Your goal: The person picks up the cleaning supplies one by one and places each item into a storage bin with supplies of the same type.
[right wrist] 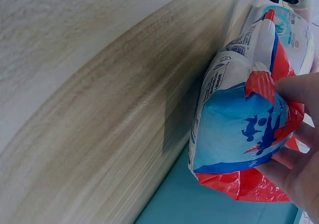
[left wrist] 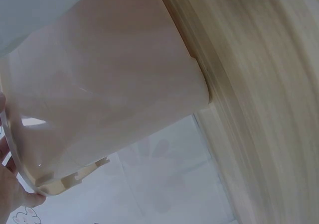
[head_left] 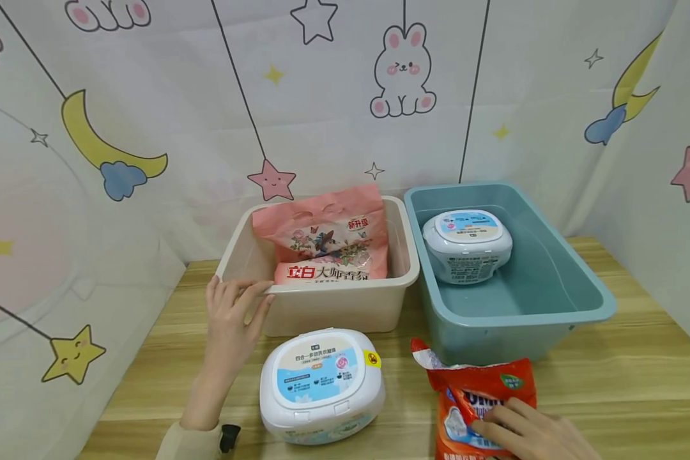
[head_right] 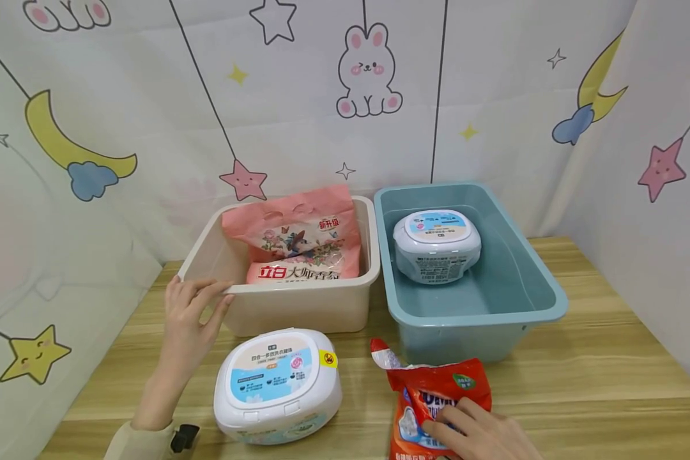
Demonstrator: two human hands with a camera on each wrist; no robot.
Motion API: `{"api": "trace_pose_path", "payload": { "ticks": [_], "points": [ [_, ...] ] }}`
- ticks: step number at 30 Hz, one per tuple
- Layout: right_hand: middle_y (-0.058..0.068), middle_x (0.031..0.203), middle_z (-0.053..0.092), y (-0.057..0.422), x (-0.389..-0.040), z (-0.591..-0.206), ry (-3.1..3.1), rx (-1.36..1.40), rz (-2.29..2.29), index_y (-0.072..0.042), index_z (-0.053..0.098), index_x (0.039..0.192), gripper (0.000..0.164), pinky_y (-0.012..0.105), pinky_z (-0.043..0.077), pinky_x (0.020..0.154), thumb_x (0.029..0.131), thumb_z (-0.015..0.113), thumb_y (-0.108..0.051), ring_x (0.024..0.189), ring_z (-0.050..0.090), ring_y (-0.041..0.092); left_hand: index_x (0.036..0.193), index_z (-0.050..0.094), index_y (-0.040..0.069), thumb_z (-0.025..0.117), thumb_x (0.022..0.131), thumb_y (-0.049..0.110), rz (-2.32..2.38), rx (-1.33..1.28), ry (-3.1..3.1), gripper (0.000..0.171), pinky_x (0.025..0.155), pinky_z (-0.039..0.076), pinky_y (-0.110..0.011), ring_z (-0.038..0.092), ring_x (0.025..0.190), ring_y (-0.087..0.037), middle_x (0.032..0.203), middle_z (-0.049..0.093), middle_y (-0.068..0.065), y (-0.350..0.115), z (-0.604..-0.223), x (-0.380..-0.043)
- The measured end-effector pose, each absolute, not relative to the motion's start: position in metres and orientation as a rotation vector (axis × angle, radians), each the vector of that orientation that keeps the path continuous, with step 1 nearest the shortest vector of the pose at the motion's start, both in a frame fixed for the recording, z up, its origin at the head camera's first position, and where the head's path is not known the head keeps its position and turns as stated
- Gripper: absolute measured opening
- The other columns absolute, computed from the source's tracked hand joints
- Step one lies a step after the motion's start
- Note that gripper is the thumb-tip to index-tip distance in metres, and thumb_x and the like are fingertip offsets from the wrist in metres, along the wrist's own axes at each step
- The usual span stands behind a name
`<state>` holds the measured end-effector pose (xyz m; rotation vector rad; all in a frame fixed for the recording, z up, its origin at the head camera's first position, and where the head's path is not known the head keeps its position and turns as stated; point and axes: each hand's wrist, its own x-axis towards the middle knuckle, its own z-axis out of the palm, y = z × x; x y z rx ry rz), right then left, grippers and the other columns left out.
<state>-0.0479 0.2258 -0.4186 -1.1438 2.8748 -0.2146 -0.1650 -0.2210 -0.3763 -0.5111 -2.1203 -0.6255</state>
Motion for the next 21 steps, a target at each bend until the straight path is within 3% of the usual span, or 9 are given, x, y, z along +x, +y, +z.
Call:
{"api": "trace_pose_path", "payload": {
  "ticks": [21],
  "points": [
    [-0.012,0.106,0.061,0.223,-0.041,-0.405,3.049,-1.327,-0.177,-0.038,0.057,0.124,0.062,0.006,0.04,0.053,0.075,0.055,-0.075,0.09,0.056,0.006,0.1,0.071,0.006,0.076,0.075,0.0,-0.645,-0.529,-2.071,0.027,0.107,0.021,-0.068,0.052,0.094,-0.033,0.095,0.062,-0.013,-0.219,-0.376,-0.166]
  ]
}}
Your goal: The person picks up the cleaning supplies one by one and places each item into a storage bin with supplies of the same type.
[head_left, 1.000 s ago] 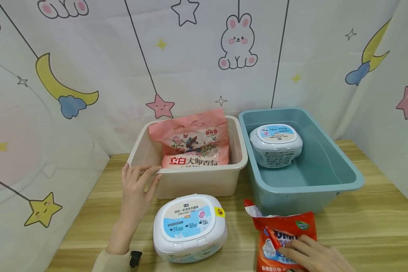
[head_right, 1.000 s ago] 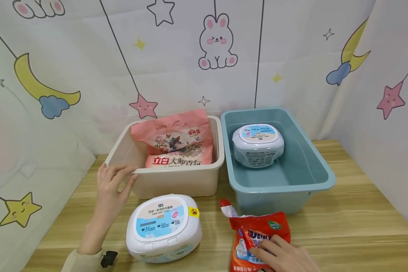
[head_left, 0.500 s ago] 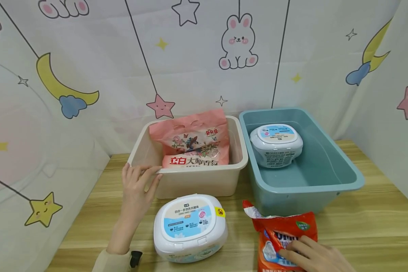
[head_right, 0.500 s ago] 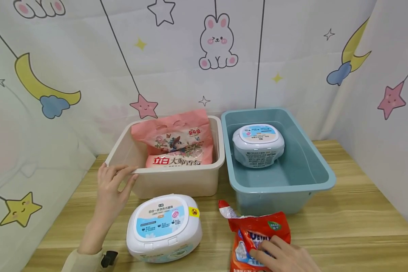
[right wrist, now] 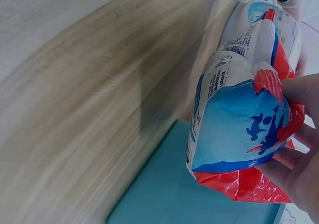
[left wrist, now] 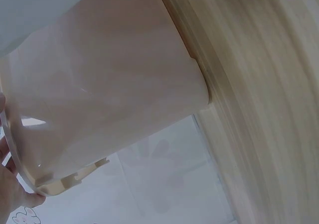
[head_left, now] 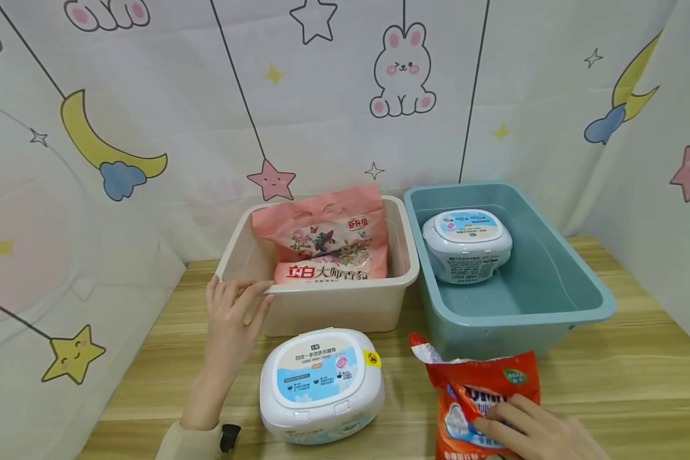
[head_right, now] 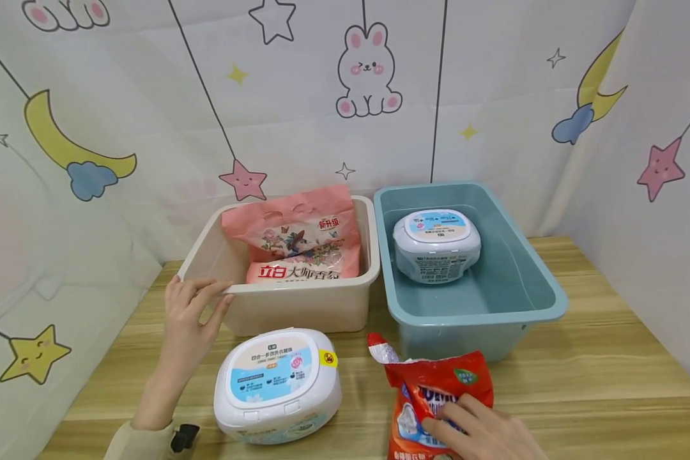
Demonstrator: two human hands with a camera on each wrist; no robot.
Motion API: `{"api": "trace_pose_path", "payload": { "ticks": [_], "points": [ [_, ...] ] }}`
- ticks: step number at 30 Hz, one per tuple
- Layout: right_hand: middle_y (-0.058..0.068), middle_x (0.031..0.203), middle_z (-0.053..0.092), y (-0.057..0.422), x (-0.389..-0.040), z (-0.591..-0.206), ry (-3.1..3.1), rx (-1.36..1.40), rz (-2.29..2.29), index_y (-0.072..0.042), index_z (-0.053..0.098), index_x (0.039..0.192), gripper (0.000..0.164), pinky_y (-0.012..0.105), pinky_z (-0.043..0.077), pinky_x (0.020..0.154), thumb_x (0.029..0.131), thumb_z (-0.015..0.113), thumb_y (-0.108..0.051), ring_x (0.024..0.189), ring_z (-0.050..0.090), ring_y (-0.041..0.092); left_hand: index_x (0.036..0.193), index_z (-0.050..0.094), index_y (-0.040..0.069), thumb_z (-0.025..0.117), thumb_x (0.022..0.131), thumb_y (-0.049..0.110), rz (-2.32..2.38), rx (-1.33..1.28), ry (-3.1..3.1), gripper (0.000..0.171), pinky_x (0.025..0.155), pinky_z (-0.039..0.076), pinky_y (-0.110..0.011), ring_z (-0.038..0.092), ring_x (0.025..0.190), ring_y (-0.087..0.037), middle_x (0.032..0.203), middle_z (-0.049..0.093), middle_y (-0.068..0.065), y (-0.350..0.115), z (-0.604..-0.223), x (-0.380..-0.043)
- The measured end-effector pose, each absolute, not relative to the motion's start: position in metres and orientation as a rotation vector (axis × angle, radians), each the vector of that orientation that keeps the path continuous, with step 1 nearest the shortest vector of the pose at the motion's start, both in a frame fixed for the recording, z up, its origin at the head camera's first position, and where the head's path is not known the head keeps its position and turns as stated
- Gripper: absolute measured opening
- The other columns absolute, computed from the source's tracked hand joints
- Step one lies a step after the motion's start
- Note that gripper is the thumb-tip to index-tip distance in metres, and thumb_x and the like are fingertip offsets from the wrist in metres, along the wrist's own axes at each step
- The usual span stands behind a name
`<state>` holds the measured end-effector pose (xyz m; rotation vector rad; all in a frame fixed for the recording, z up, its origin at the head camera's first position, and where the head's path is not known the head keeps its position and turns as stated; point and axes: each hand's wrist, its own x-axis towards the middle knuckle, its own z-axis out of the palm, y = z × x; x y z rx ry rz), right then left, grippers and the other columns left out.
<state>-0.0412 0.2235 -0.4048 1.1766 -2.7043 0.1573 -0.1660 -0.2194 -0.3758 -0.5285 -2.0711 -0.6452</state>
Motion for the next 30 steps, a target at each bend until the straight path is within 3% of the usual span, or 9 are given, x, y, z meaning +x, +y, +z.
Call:
{"api": "trace_pose_path", "payload": {
  "ticks": [8,15,30],
  "points": [
    [-0.011,0.109,0.061,0.225,-0.04,-0.398,-2.675,1.187,0.175,-0.036,0.056,0.127,0.066,0.005,0.04,0.054,0.074,0.057,-0.074,0.095,0.056,0.007,0.101,0.07,0.006,0.076,0.078,0.006,-0.631,-0.514,-2.119,0.023,0.108,0.019,-0.066,0.051,0.096,-0.033,0.096,0.062,-0.013,-0.22,-0.377,-0.164],
    [-0.012,0.109,0.062,0.222,-0.04,-0.392,-2.63,1.204,0.162,-0.036,0.058,0.126,0.053,0.002,0.038,0.055,0.081,0.059,-0.063,0.093,0.057,0.006,0.101,0.07,0.005,0.076,0.078,0.006,-0.641,-0.511,-2.121,0.023,0.109,0.018,-0.066,0.051,0.096,-0.034,0.096,0.062,-0.014,-0.22,-0.376,-0.164],
    [-0.015,0.105,0.06,0.215,-0.039,-0.373,-2.434,1.22,0.169,-0.034,0.061,0.121,0.044,0.0,0.039,0.058,0.083,0.064,-0.056,0.089,0.056,0.003,0.099,0.072,0.006,0.077,0.073,-0.001,-0.662,-0.539,-2.024,0.027,0.105,0.021,-0.068,0.052,0.092,-0.034,0.092,0.062,-0.013,-0.217,-0.376,-0.167]
  ]
}}
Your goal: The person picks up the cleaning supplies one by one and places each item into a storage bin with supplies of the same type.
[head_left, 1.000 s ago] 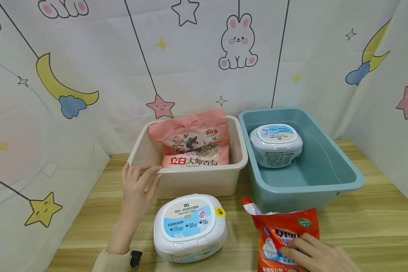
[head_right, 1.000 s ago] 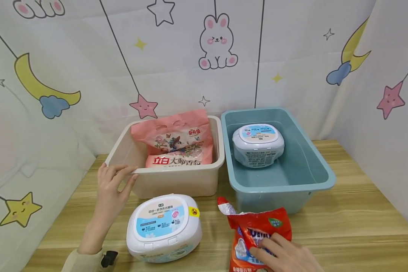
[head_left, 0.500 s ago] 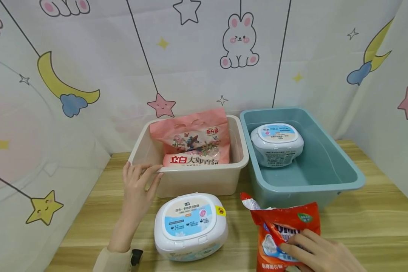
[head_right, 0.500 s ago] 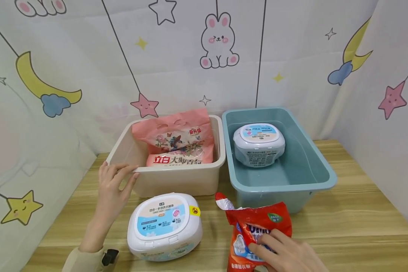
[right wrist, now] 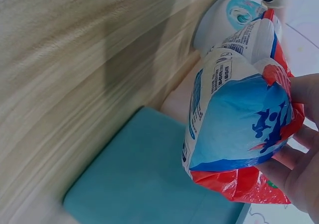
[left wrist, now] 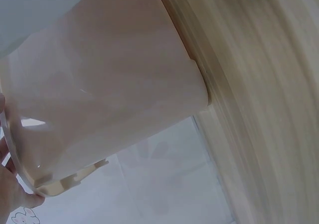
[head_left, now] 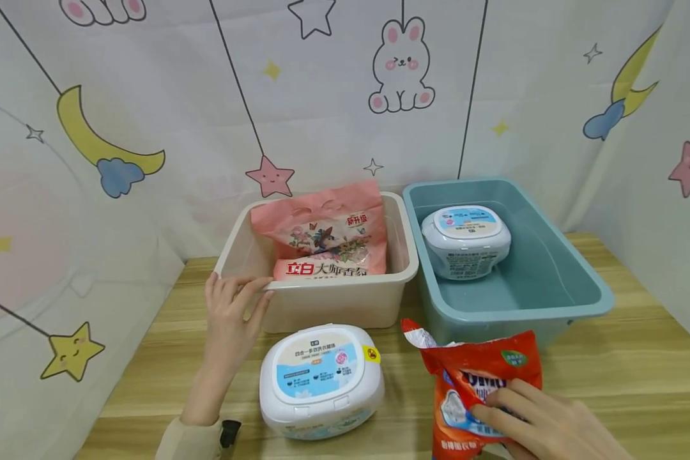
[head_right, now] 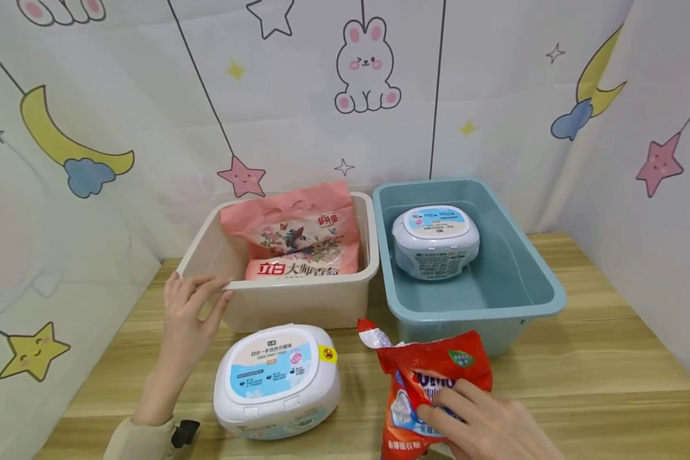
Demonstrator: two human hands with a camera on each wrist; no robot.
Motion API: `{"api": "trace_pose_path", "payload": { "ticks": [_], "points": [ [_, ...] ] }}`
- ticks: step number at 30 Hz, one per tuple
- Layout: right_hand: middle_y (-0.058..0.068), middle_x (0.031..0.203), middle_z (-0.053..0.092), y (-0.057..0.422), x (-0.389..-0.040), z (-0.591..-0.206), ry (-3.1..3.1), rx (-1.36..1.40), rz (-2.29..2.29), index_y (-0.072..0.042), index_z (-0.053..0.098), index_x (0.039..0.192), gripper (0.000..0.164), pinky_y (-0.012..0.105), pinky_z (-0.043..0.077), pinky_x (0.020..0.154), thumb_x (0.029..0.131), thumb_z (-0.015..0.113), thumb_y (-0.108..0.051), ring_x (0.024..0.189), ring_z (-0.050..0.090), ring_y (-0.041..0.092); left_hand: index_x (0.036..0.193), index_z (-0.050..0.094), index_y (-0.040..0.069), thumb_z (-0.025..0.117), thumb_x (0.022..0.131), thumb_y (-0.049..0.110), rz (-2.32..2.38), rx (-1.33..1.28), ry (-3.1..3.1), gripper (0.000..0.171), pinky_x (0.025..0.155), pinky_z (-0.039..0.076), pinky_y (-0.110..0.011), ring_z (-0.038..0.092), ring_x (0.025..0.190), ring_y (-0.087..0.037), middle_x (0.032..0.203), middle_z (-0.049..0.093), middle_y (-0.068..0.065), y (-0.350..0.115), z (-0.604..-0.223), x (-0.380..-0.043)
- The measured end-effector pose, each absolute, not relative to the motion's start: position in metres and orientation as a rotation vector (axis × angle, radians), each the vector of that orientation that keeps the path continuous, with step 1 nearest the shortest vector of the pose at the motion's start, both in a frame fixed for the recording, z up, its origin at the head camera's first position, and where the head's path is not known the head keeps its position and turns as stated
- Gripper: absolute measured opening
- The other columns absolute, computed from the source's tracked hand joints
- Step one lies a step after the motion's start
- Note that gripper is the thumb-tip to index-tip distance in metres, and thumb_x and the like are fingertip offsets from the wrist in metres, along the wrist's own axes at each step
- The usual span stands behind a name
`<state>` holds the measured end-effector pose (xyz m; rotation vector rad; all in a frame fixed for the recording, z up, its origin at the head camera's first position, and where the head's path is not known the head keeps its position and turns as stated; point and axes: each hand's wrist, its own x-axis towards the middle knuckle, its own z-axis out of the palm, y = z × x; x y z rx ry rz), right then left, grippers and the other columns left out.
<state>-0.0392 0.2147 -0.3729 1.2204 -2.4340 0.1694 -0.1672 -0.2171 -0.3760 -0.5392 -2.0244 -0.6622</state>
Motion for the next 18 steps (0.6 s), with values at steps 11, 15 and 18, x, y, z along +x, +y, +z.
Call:
{"api": "trace_pose_path", "payload": {
  "ticks": [11,15,18],
  "points": [
    [-0.013,0.104,0.061,0.213,-0.041,-0.36,-2.365,1.239,0.179,-0.031,0.063,0.12,0.038,0.003,0.041,0.058,0.09,0.056,-0.055,0.087,0.056,0.004,0.099,0.072,0.005,0.077,0.073,-0.001,-0.646,-0.548,-2.021,0.027,0.104,0.022,-0.069,0.053,0.091,-0.034,0.092,0.062,-0.014,-0.217,-0.376,-0.169],
    [-0.013,0.106,0.061,0.214,-0.041,-0.358,-2.396,1.244,0.161,-0.032,0.061,0.122,0.044,0.001,0.038,0.056,0.085,0.06,-0.056,0.091,0.057,0.005,0.099,0.072,0.005,0.077,0.073,-0.001,-0.638,-0.55,-2.018,0.027,0.104,0.022,-0.069,0.053,0.091,-0.034,0.092,0.062,-0.014,-0.217,-0.375,-0.167],
    [-0.014,0.106,0.061,0.213,-0.04,-0.356,-2.41,1.229,0.148,-0.034,0.061,0.122,0.045,0.001,0.039,0.057,0.084,0.062,-0.057,0.091,0.057,0.004,0.099,0.072,0.005,0.078,0.073,-0.001,-0.625,-0.553,-2.019,0.028,0.104,0.022,-0.069,0.053,0.091,-0.034,0.093,0.062,-0.014,-0.217,-0.375,-0.167]
  ]
}}
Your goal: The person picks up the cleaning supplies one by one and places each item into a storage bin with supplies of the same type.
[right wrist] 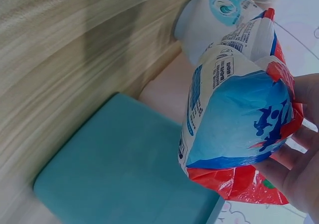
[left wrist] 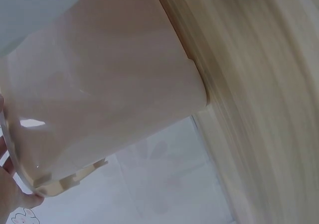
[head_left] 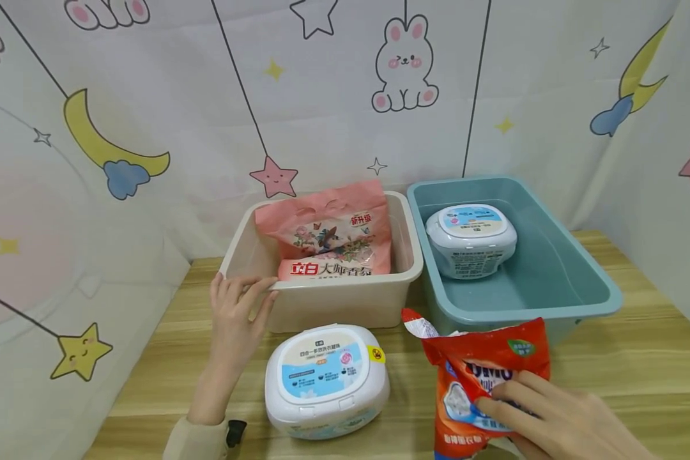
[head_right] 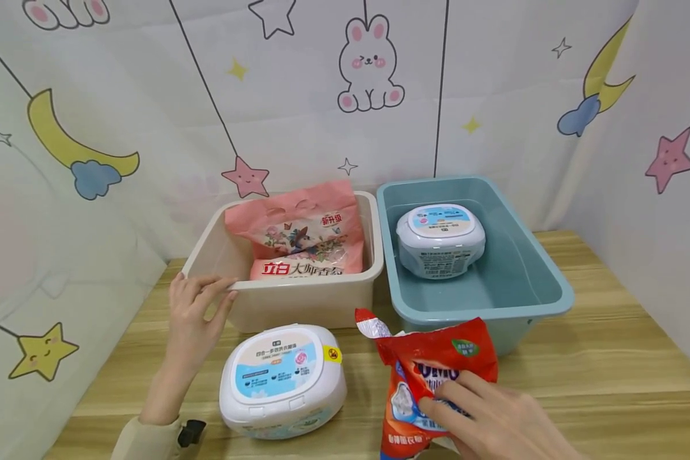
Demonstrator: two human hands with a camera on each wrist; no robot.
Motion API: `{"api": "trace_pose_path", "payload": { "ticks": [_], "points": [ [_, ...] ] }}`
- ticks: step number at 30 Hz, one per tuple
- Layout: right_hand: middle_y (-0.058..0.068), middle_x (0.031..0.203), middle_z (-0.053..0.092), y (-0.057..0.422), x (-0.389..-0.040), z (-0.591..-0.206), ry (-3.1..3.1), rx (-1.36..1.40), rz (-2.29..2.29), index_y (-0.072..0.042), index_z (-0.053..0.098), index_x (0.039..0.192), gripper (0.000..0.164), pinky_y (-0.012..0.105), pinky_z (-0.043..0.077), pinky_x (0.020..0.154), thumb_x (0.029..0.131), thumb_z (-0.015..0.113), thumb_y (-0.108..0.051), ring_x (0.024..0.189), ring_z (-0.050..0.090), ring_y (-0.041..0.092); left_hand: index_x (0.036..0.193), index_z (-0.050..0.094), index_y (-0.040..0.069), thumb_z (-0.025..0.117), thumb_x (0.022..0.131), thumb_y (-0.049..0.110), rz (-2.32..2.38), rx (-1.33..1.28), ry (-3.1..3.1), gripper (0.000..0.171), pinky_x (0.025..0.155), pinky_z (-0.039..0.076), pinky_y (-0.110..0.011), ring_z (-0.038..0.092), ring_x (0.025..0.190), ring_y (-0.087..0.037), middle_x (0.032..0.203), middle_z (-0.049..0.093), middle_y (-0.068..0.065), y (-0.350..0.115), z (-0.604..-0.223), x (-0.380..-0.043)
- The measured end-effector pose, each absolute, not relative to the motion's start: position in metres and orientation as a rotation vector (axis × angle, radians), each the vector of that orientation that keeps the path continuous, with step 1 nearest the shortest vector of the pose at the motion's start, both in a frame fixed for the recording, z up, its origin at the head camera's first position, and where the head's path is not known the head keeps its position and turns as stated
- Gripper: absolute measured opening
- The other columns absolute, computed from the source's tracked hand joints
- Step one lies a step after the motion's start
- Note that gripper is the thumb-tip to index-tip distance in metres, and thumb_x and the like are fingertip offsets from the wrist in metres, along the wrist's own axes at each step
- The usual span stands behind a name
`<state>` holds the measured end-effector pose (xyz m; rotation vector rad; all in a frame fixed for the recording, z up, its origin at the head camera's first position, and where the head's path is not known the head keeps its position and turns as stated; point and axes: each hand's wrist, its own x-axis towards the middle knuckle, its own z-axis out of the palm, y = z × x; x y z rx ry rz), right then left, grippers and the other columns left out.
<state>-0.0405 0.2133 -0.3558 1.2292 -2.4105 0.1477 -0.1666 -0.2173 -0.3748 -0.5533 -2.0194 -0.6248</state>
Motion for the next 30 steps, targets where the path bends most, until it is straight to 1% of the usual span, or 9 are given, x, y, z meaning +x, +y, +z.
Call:
{"api": "trace_pose_path", "payload": {
  "ticks": [6,12,15,18,21,23,26,28,30],
  "points": [
    [-0.016,0.106,0.062,0.212,-0.039,-0.35,-2.389,1.211,0.133,-0.035,0.062,0.121,0.045,0.002,0.041,0.058,0.083,0.063,-0.058,0.09,0.058,0.004,0.101,0.072,0.006,0.077,0.074,0.002,-0.611,-0.565,-2.013,0.027,0.103,0.023,-0.07,0.054,0.092,-0.034,0.094,0.063,-0.014,-0.217,-0.374,-0.167],
    [-0.016,0.105,0.061,0.211,-0.038,-0.341,-2.338,1.208,0.117,-0.035,0.062,0.122,0.044,0.004,0.043,0.057,0.088,0.053,-0.061,0.087,0.059,0.003,0.102,0.072,0.006,0.075,0.08,0.009,-0.607,-0.563,-2.003,0.022,0.103,0.025,-0.069,0.054,0.093,-0.034,0.096,0.064,-0.013,-0.218,-0.375,-0.167],
    [-0.016,0.104,0.062,0.209,-0.038,-0.335,-2.321,1.198,0.115,-0.034,0.062,0.121,0.044,0.004,0.043,0.055,0.09,0.048,-0.062,0.085,0.059,0.003,0.103,0.073,0.007,0.07,0.087,0.018,-0.597,-0.561,-2.004,0.019,0.103,0.025,-0.069,0.055,0.093,-0.034,0.097,0.065,-0.013,-0.22,-0.376,-0.167],
    [-0.016,0.102,0.062,0.208,-0.037,-0.328,-2.307,1.193,0.112,-0.034,0.063,0.121,0.044,0.005,0.043,0.054,0.092,0.044,-0.061,0.084,0.06,0.003,0.103,0.073,0.008,0.062,0.093,0.03,-0.587,-0.559,-2.0,0.026,0.103,0.026,-0.068,0.054,0.093,-0.035,0.097,0.064,-0.013,-0.221,-0.376,-0.167],
    [-0.016,0.102,0.062,0.206,-0.037,-0.323,-2.29,1.193,0.113,-0.033,0.064,0.12,0.044,0.005,0.044,0.053,0.094,0.04,-0.06,0.083,0.06,0.003,0.103,0.073,0.008,0.056,0.096,0.036,-0.578,-0.562,-1.998,0.034,0.102,0.027,-0.068,0.054,0.094,-0.035,0.097,0.064,-0.013,-0.221,-0.375,-0.167],
    [-0.016,0.102,0.063,0.206,-0.037,-0.319,-2.279,1.196,0.108,-0.033,0.063,0.12,0.045,0.006,0.044,0.053,0.095,0.037,-0.06,0.082,0.061,0.004,0.103,0.073,0.008,0.057,0.095,0.035,-0.575,-0.562,-2.002,0.032,0.102,0.028,-0.068,0.054,0.095,-0.035,0.097,0.064,-0.013,-0.222,-0.375,-0.167],
    [-0.015,0.103,0.063,0.205,-0.037,-0.315,-2.271,1.197,0.097,-0.033,0.063,0.122,0.046,0.007,0.044,0.053,0.096,0.035,-0.059,0.082,0.061,0.004,0.103,0.073,0.008,0.069,0.088,0.022,-0.575,-0.561,-2.01,0.02,0.102,0.028,-0.067,0.054,0.096,-0.035,0.097,0.064,-0.012,-0.222,-0.374,-0.166],
    [-0.015,0.103,0.064,0.203,-0.037,-0.312,-2.255,1.192,0.09,-0.033,0.063,0.121,0.046,0.008,0.046,0.052,0.099,0.032,-0.057,0.081,0.062,0.006,0.103,0.072,0.008,0.075,0.082,0.013,-0.578,-0.559,-2.014,0.021,0.102,0.028,-0.067,0.054,0.097,-0.035,0.098,0.064,-0.012,-0.222,-0.374,-0.165],
    [-0.014,0.102,0.065,0.201,-0.036,-0.309,-2.241,1.191,0.096,-0.033,0.064,0.12,0.046,0.01,0.047,0.052,0.1,0.029,-0.054,0.08,0.062,0.007,0.102,0.072,0.008,0.076,0.079,0.009,-0.581,-0.559,-2.014,0.024,0.102,0.028,-0.066,0.054,0.097,-0.035,0.098,0.064,-0.012,-0.222,-0.374,-0.165]
  ]
}}
